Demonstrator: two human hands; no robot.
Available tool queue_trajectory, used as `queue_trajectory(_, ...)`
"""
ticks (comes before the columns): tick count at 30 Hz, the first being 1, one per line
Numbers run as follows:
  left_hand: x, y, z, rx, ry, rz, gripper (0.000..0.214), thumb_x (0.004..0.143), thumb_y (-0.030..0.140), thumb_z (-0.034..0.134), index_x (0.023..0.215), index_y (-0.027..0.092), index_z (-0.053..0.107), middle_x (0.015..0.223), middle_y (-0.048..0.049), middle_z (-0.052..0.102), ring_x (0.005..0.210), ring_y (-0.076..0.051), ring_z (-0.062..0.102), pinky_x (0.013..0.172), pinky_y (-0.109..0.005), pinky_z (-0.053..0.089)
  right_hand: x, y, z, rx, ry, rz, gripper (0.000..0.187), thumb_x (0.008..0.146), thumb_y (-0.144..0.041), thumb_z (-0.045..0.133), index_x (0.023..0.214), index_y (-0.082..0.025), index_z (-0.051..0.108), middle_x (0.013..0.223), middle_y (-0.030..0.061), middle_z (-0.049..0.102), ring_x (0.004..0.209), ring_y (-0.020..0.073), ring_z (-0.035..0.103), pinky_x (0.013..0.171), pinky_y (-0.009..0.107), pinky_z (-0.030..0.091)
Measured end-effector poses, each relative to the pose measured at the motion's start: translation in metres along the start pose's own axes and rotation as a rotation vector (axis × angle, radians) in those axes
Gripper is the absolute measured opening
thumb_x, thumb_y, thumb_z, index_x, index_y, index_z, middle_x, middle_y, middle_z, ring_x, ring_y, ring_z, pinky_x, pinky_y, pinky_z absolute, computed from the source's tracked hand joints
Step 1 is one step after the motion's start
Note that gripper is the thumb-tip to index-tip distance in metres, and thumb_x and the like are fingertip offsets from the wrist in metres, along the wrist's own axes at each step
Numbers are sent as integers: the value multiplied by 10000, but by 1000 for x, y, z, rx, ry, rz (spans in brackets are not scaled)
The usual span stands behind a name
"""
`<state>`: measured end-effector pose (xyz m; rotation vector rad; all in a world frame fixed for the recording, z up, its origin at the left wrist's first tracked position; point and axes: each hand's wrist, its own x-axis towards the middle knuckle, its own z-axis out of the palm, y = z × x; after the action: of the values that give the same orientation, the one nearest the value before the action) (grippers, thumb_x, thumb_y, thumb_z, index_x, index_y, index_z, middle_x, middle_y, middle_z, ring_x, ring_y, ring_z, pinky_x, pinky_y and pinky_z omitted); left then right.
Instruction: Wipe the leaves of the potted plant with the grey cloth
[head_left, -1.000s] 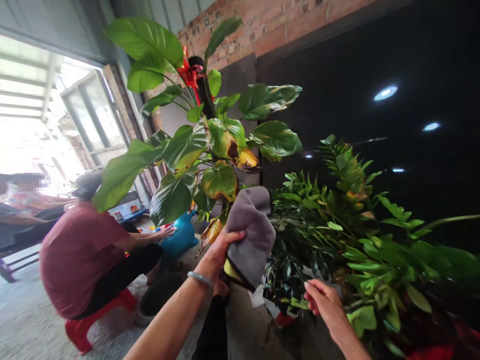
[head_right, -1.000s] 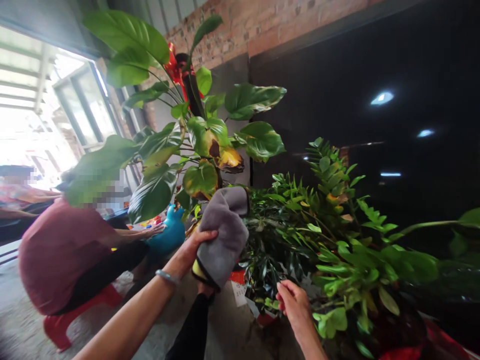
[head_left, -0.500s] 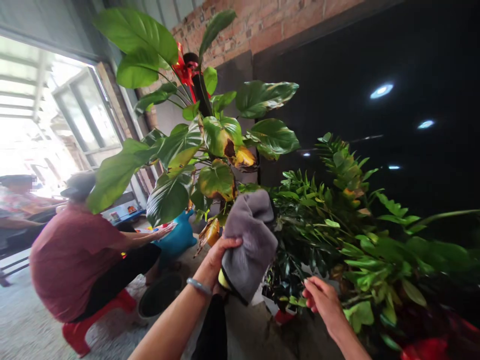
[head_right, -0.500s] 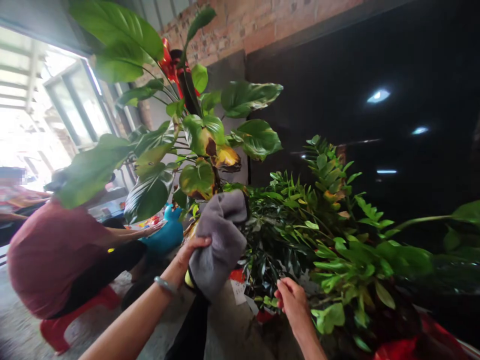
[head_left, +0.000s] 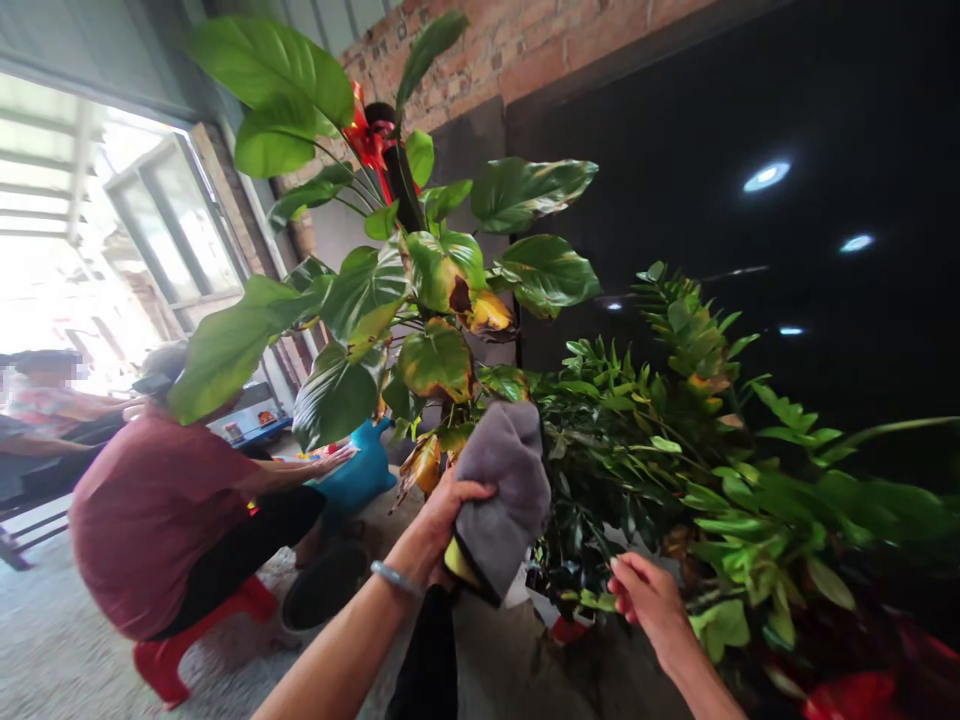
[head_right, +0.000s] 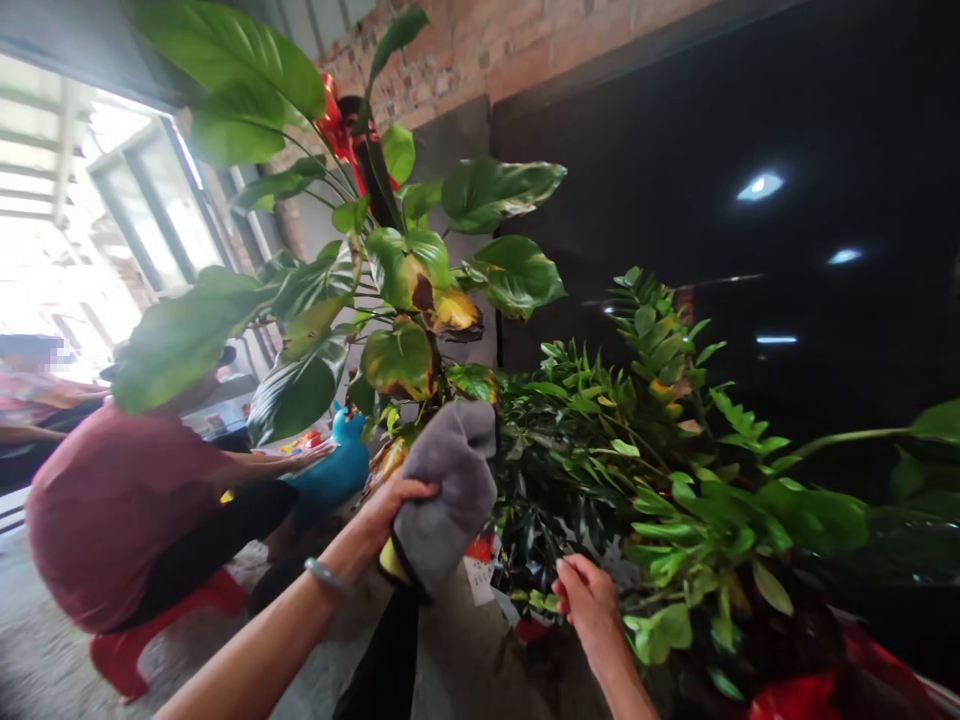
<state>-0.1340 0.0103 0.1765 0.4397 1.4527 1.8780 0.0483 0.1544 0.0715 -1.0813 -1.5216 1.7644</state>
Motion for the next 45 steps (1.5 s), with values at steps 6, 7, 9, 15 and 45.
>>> queue_trajectory(6,2,-27,23,42,-13,-61,309,364,129,722,671,128,690,586,-22,692,555,-179,598,573,-287,466,4,2,7,-1,-19,-31,333,429,-559,554,496,-233,546,395,-10,521,363,136,442,371,259,303)
queue_trajectory(7,-4,-41,21,118,-57,-131,303,351,110,709,653,130,691,565,-10,682,541,-176,582,551,-280,450,6,4,6,-7,-24,-37,333,429,-560,547,495,-234,539,390,-13,512,360,134,437,369,259,304)
queue_trajectory(9,-19,-58,14,226,-180,-239,303,336,86,709,634,139,700,543,23,659,532,-155,547,531,-254,413,8,7,4,-19,-33,-42,323,435,-557,536,471,-236,516,379,-17,491,356,131,429,363,257,300)
queue_trajectory(15,-21,-11,11,129,-281,-29,333,335,64,738,659,136,706,598,19,657,582,-135,552,583,-226,416,9,11,0,-51,-27,-30,296,470,-528,525,477,-232,531,421,-14,539,383,134,465,380,251,307)
queue_trajectory(45,-31,-22,2,119,-138,-88,320,375,80,738,689,145,721,574,16,672,554,-153,582,563,-242,447,37,-11,-11,237,338,-5,423,423,-551,655,666,-224,539,466,-35,518,372,148,481,334,246,288)
